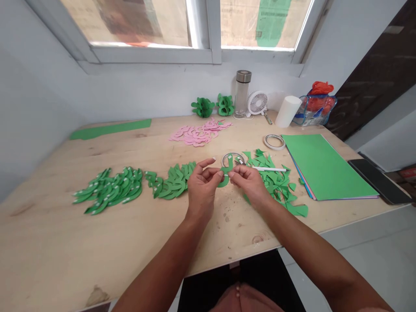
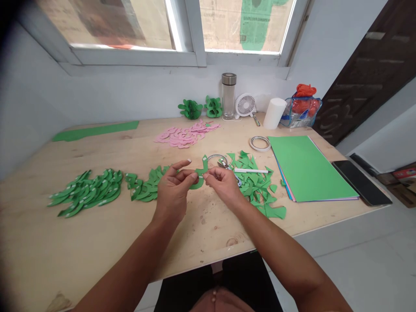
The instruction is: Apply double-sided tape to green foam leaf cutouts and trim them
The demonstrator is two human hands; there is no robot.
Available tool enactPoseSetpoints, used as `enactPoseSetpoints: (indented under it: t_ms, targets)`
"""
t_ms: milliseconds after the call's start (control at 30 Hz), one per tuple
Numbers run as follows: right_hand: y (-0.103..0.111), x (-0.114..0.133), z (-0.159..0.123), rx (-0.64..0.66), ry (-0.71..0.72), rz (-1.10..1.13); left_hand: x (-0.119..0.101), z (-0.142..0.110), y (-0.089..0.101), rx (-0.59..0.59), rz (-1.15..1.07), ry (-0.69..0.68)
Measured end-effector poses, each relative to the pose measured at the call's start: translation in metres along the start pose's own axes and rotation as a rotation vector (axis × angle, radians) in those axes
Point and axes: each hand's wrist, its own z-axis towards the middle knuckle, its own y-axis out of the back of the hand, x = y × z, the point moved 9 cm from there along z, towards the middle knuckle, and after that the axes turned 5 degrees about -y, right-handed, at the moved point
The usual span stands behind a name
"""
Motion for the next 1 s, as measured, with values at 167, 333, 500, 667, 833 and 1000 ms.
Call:
enactPoseSetpoints:
  t_ms: [167, 333, 500, 667, 833, 1000]
  targets:
    - [0.0008, -0.0006, -0.0002, 0.007, 0.010, -0.011, -0.0015, 0.0000, -0.0002, 0.001, -0.005, -0.012]
    - [-0.0008, 0.0004, -0.0008, 0.024, 0.025, -0.002, -0.0027, -0.0006, 0.0005, -0.010, 0.008, -0.011]
    - [-0.0022, 0.0014, -0.0010, 0.030, 0.037, 0.005, -0.0027, -0.0011, -0.0002, -0.009, 0.004, -0.012]
    - [-0.0016, 0.0014, -0.0003, 0.017, 0.041, -0.010, -0.0021, -0.0013, -0.0012, -0.009, 0.005, -0.002]
    - [-0.0012, -0.0008, 0.0011, 0.034, 0.056, 0.009, -0.0029, -0.0015, -0.0021, -0.003, -0.003, -0.001]
    - [-0.0021, -0.0020, 0.0005, 0.055, 0.046, 0.023, -0.0037, -0.0014, -0.0004, -0.021, 0.004, -0.006]
